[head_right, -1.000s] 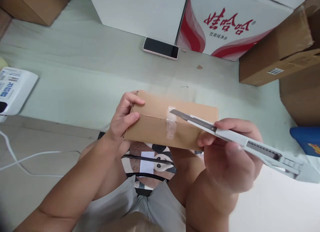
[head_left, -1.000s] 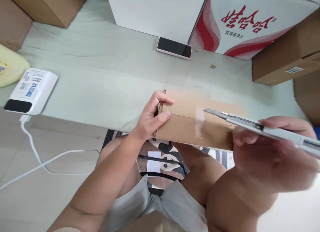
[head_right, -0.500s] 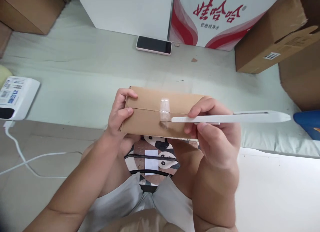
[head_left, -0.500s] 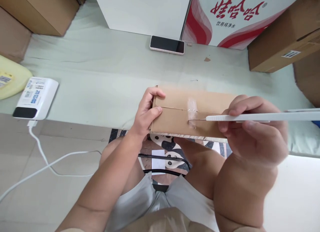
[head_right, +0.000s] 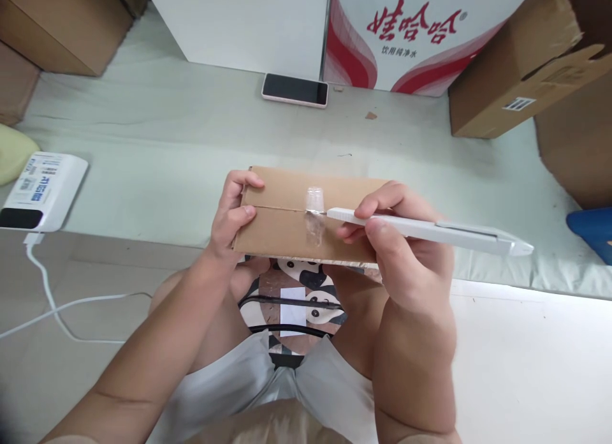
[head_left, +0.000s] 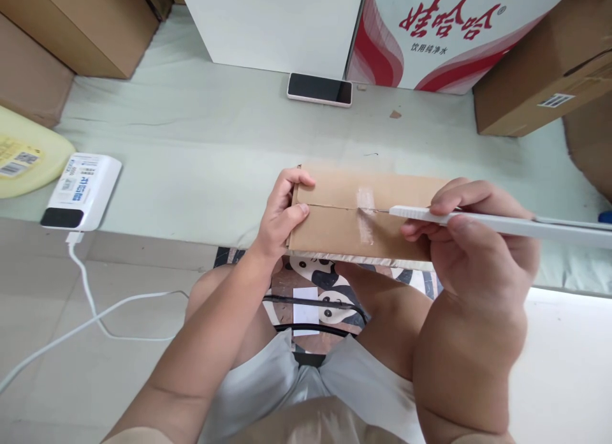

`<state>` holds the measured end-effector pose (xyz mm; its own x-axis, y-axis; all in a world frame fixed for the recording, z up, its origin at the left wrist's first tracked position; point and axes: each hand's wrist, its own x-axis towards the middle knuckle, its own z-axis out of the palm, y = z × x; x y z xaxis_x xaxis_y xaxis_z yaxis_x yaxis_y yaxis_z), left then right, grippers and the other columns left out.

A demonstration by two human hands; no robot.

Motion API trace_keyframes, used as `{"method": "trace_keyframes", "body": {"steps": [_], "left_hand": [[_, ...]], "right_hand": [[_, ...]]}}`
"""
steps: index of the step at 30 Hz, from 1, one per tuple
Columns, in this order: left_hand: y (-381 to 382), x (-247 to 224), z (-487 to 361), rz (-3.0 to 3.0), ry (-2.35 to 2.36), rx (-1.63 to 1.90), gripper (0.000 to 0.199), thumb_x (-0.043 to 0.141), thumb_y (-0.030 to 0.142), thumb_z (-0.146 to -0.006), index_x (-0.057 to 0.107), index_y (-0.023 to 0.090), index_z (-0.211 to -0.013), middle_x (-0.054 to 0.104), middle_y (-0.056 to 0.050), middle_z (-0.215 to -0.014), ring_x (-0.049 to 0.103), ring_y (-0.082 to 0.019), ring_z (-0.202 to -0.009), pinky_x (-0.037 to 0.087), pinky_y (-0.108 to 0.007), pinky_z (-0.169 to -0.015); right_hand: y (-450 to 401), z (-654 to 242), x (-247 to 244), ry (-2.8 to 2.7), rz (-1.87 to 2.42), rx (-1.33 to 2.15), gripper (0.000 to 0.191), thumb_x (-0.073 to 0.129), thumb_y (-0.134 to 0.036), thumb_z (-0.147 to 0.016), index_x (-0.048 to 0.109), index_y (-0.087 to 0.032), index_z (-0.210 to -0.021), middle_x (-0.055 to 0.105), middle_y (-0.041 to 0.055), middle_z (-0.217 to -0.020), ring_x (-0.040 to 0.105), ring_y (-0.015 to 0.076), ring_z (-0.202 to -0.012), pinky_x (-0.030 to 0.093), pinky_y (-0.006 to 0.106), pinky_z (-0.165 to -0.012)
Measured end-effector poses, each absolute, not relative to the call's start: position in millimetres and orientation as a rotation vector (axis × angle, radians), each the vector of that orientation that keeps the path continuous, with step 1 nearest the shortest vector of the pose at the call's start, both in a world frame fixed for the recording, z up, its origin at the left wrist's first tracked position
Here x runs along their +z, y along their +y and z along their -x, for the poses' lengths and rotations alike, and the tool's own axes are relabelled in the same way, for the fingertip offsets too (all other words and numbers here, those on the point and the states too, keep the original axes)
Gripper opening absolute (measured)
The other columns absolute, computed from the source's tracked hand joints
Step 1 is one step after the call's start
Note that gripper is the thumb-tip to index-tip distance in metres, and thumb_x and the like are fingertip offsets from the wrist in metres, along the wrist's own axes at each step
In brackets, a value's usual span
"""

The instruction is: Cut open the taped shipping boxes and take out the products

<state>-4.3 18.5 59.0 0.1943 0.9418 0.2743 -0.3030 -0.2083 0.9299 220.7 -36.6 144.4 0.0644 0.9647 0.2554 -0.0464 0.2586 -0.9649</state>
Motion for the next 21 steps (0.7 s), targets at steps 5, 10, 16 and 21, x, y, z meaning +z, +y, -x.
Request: {"method": "trace_keyframes", "body": {"steps": [5, 10, 16, 21], "left_hand": [[19.0, 57.6, 3.9, -1.25, 0.681, 1.317, 0.03, 0.071, 0.047, -0.083, 0.06, 0.027, -0.102, 0.051, -0.003, -0.097, 0.048, -0.018, -0.082, 0.044, -0.029, -0.069], [17.6, 59.8, 3.7, -1.271, 0.713, 1.328, 0.031, 0.07, 0.049, -0.084, 0.058, 0.027, -0.102, 0.051, -0.003, -0.098, 0.048, -0.019, -0.083, 0.044, -0.029, -0.07], [14.9, 61.7, 1.9, -1.235, 0.721, 1.335, 0.03, 0.07, 0.046, -0.082, 0.059, 0.027, -0.102, 0.051, -0.003, -0.098, 0.048, -0.019, -0.083, 0.044, -0.029, -0.07], [15.9, 57.1, 0.2, -1.163, 0.724, 1.331, 0.031, 0.069, 0.045, -0.081, 0.058, 0.027, -0.103, 0.051, -0.004, -0.099, 0.05, -0.02, -0.085, 0.045, -0.031, -0.069]], "right_hand": [[-37.1, -221.6, 141.1, -1.23, 1.034, 0.997, 0.009, 0.07, -0.03, -0.092, 0.075, -0.024, -0.087, 0.068, 0.0002, -0.075, 0.072, 0.015, -0.066, 0.061, 0.026, -0.058], [-38.6, -221.2, 141.8, -1.244, 1.116, 0.981, 0.012, 0.07, -0.034, -0.093, 0.074, -0.024, -0.086, 0.066, -0.0004, -0.073, 0.069, 0.0131, -0.061, 0.056, 0.024, -0.052], [-38.0, -221.5, 142.7, -1.252, 1.209, 0.978, 0.017, 0.071, -0.04, -0.093, 0.073, -0.025, -0.087, 0.063, -0.0008, -0.073, 0.064, 0.0121, -0.062, 0.052, 0.025, -0.054], [-34.9, -217.9, 143.5, -1.352, 1.19, 0.887, 0.017, 0.07, -0.033, -0.095, 0.067, -0.023, -0.082, 0.06, -0.002, -0.076, 0.053, 0.0088, -0.057, 0.04, 0.025, -0.051]]}}
